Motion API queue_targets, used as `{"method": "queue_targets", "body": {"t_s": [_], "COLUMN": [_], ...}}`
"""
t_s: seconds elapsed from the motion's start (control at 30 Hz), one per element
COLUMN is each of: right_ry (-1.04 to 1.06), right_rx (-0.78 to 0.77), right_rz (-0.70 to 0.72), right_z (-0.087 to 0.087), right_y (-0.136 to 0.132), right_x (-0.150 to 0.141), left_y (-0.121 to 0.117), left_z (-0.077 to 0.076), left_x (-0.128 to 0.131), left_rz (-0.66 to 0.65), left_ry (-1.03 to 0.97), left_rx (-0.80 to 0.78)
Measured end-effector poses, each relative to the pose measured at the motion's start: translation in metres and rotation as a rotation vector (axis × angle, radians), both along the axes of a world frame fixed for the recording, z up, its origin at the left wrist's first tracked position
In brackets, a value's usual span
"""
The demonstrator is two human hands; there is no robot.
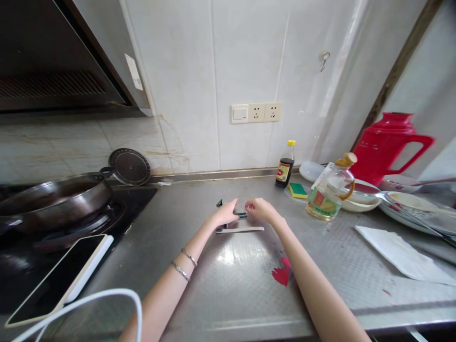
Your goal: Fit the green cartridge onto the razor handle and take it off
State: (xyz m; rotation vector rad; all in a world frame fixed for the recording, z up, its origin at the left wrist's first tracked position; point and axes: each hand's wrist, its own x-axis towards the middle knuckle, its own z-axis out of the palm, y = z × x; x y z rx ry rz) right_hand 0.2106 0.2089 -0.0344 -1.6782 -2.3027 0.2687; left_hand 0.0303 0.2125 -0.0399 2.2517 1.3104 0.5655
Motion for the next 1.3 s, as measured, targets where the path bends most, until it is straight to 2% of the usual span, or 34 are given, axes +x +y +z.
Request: {"method": "queue_targets", "body": {"t_s": [0.17,0.3,0.4,0.57,0.73,0.9,1.0,1.13,1.3], "right_ry": [0.032,0.123,0.17,0.055,0.01,-0.008,-0.003,0.009,0.034], "right_rx": [0.021,0.072,0.063,0.012,-0.002,0.002,0.002,0.011,0.042], "right_rz": [-0.028,-0.014,0.018,-0.049,-0.085,-0.107,-0.122,-0.124,-0.149], "right_z": [0.004,0.007,0.007,0.0,-0.004,-0.003,-0.003,-0.002,0.005], "right_y": [-0.002,-0.01,-0.017,-0.022,-0.022,-0.024,-0.025,-0.024,-0.022], "right_x": [-0.005,-0.028,-0.054,-0.085,-0.101,-0.112,-0.113,-0.11,-0.087], "left_y": [-0.003,-0.007,-0.012,-0.021,-0.036,-0.074,-0.098,-0.117,-0.137], "left_z": [0.045,0.077,0.09,0.101,0.099,0.09,0.078,0.054,0.032], "left_x": [-0.015,-0.04,-0.06,-0.088,-0.101,-0.084,-0.065,-0.043,-0.019], "left_rz": [-0.017,0.036,0.066,0.168,0.181,0.246,0.191,0.131,0.145], "left_ry": [-0.075,-0.262,-0.36,-0.432,-0.365,-0.271,-0.204,-0.154,-0.037], "left_rx": [0.117,0.19,0.208,0.268,0.27,0.411,0.424,0.373,0.426]}}
